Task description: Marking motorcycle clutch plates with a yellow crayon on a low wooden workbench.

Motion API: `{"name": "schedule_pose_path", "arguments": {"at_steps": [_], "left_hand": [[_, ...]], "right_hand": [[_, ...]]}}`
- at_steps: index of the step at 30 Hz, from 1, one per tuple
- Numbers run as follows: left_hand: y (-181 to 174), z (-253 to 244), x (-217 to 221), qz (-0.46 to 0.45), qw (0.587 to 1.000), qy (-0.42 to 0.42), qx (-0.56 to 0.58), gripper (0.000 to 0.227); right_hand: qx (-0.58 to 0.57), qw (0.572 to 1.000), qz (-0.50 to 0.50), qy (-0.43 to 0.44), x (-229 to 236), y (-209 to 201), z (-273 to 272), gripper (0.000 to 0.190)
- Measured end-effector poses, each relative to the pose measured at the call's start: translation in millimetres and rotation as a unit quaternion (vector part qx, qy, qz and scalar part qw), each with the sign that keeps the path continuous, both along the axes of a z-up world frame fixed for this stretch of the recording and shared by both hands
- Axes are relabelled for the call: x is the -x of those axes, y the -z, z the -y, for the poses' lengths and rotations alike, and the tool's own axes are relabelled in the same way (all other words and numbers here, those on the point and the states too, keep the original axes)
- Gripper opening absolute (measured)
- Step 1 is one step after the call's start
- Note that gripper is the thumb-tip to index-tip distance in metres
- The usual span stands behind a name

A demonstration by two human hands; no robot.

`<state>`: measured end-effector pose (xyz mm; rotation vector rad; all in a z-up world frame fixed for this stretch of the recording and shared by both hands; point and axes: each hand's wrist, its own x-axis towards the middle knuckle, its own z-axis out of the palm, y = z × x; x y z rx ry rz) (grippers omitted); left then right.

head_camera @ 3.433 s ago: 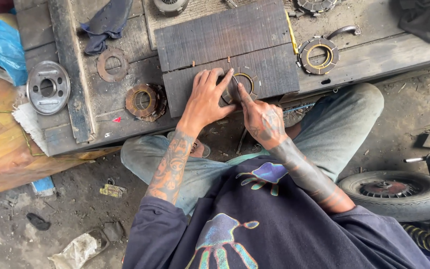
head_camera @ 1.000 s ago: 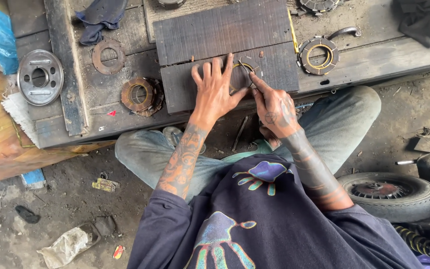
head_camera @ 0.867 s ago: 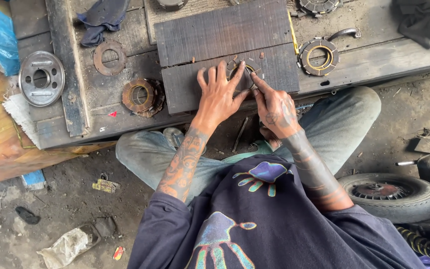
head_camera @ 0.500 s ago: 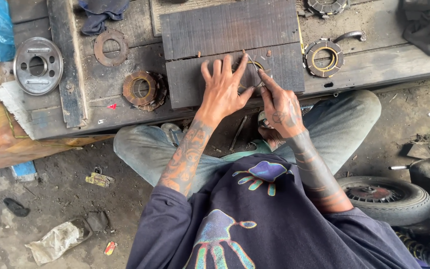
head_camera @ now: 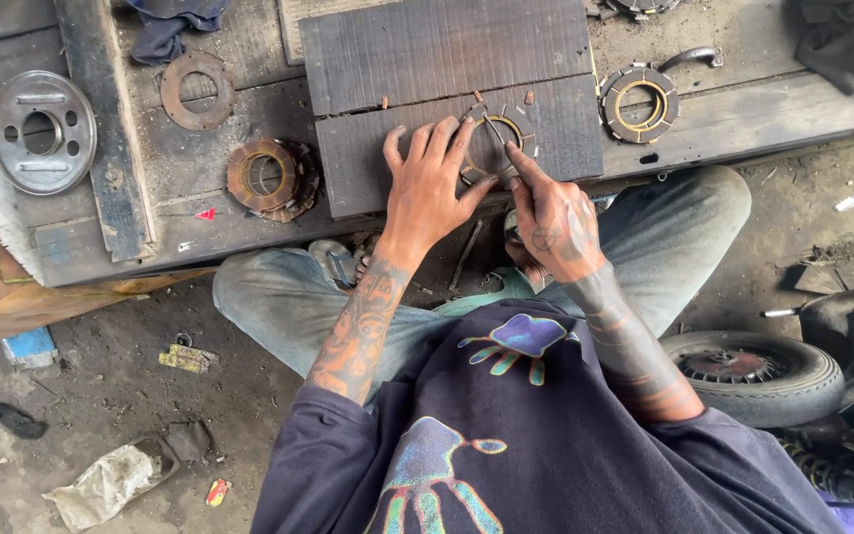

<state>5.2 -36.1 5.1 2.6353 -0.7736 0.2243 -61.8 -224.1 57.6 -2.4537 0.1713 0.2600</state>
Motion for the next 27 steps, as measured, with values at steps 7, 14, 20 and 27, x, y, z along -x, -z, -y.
{"name": "schedule_pose_path", "arguments": {"at_steps": [7,14,20,27], "left_hand": [[-8,4,-3,-0.035,0.999,0.004,-0.024,0.074],[-8,5,-17,-0.063,0.994,0.033,-0.077,0.079],[-15,5,-24,-0.088,0.992,0.043,-0.076,0.084],[0,-4,9,0.004,1.000,0.007,-0.007,0.099]], "right_hand": [[-0.017,0.999,-0.020,0.018,-17,-11,-15,0.046],[-0.119,0.992,-0.017,0.041,-12,-26,-6,0.045],[-0.120,0.992,-0.007,0.035,0,-29,1,0.045],[-0.099,0.995,-0.003,0.027,6,-26,8,0.047]]}}
